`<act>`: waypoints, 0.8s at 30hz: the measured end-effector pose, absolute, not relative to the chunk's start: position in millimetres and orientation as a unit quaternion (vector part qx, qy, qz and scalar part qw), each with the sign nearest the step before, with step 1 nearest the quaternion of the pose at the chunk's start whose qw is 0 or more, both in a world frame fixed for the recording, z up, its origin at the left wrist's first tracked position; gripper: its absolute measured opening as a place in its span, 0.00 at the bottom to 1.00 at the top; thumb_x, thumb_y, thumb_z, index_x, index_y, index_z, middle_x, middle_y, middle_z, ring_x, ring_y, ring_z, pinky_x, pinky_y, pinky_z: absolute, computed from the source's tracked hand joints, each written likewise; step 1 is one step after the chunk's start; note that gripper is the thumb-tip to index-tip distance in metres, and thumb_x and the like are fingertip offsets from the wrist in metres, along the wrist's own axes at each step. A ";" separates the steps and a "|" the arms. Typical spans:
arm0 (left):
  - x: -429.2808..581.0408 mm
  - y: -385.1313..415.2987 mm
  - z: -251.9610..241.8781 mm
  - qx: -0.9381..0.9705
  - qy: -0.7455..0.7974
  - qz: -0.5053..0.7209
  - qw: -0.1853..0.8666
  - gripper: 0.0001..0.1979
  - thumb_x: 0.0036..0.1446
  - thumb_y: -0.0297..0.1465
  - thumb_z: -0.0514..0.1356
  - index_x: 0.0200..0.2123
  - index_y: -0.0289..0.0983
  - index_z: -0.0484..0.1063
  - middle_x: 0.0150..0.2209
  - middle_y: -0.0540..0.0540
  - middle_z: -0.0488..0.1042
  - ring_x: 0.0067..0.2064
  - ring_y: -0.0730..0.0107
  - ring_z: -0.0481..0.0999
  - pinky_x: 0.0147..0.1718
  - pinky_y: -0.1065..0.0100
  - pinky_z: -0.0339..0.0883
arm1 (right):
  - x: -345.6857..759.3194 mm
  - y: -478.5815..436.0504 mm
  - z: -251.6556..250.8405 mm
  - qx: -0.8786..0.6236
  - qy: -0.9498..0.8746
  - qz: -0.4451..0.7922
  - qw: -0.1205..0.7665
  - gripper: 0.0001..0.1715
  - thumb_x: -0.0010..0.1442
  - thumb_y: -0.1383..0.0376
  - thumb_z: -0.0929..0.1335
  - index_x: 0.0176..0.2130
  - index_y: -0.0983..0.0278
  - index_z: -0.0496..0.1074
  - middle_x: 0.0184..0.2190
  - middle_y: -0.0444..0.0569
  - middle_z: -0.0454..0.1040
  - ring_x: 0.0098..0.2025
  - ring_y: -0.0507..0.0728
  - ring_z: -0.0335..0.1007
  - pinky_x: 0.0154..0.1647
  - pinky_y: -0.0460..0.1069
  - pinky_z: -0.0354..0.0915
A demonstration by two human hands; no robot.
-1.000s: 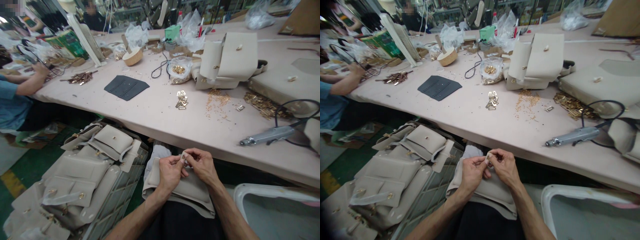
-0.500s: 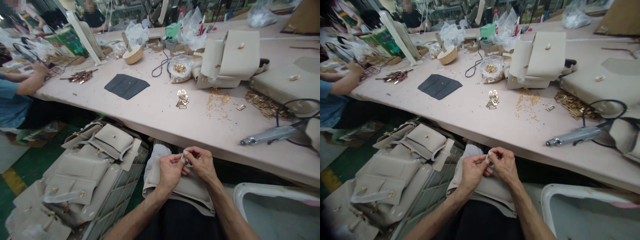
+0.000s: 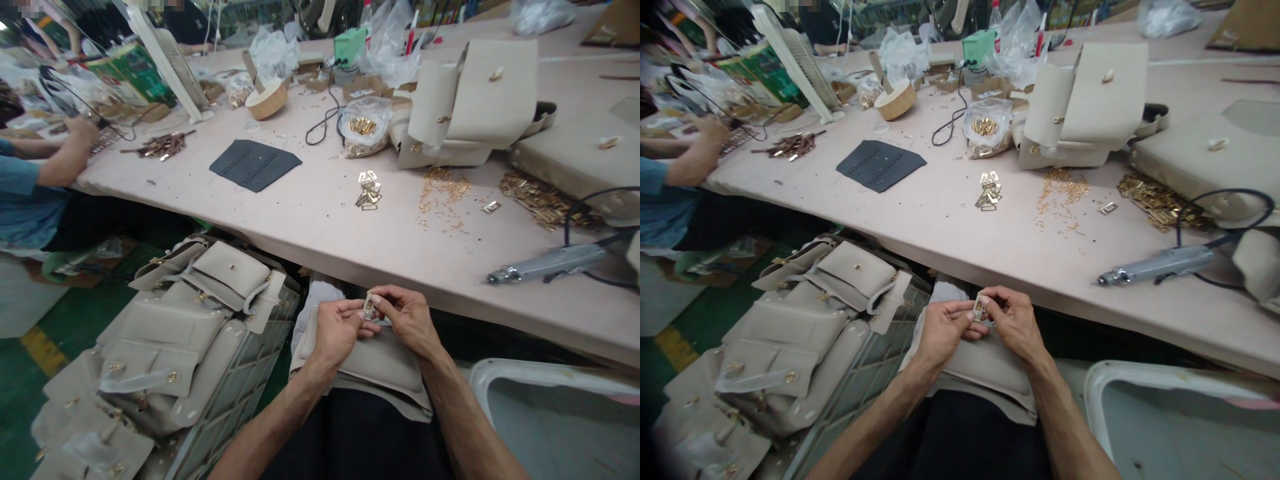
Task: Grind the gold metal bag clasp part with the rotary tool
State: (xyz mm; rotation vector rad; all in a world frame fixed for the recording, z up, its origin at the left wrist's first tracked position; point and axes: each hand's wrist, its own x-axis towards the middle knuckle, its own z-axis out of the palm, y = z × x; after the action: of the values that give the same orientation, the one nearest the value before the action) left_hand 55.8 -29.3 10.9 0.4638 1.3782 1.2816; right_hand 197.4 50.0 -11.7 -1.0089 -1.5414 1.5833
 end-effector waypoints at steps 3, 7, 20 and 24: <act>59.3 -30.0 10.4 0.209 0.602 0.545 0.545 0.20 0.53 0.36 0.72 0.44 0.26 0.81 0.29 0.37 0.83 0.27 0.62 0.84 0.28 0.70 0.79 | 200.2 49.0 -14.3 -0.391 -0.596 0.614 0.339 0.17 0.64 0.55 0.74 0.44 0.65 0.83 0.35 0.50 0.81 0.32 0.55 0.76 0.35 0.48 0.73; 63.9 -29.6 7.3 0.222 0.609 0.547 0.530 0.20 0.52 0.37 0.71 0.42 0.26 0.80 0.29 0.36 0.83 0.25 0.62 0.83 0.25 0.70 0.78 | 198.9 44.9 -18.3 -0.413 -0.602 0.584 0.354 0.15 0.63 0.55 0.74 0.41 0.65 0.83 0.33 0.49 0.81 0.31 0.55 0.75 0.33 0.48 0.70; 65.9 -29.7 5.7 0.209 0.617 0.553 0.520 0.20 0.51 0.38 0.72 0.40 0.28 0.78 0.24 0.39 0.81 0.22 0.64 0.80 0.23 0.69 0.76 | 194.9 47.0 -13.2 -0.419 -0.582 0.602 0.352 0.27 0.65 0.44 0.73 0.33 0.65 0.81 0.22 0.47 0.74 0.23 0.52 0.67 0.25 0.46 0.64; 65.2 -30.3 6.3 0.212 0.603 0.550 0.538 0.23 0.49 0.39 0.75 0.40 0.27 0.79 0.28 0.37 0.83 0.23 0.64 0.81 0.24 0.70 0.76 | 196.0 47.2 -15.9 -0.424 -0.577 0.598 0.359 0.25 0.62 0.46 0.75 0.34 0.66 0.81 0.24 0.48 0.76 0.23 0.52 0.68 0.25 0.46 0.65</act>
State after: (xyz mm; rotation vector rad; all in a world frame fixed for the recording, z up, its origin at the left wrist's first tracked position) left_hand 65.2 -30.3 6.3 0.5037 1.4338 1.3077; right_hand 196.0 47.2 -15.9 -1.0935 -1.4890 1.5425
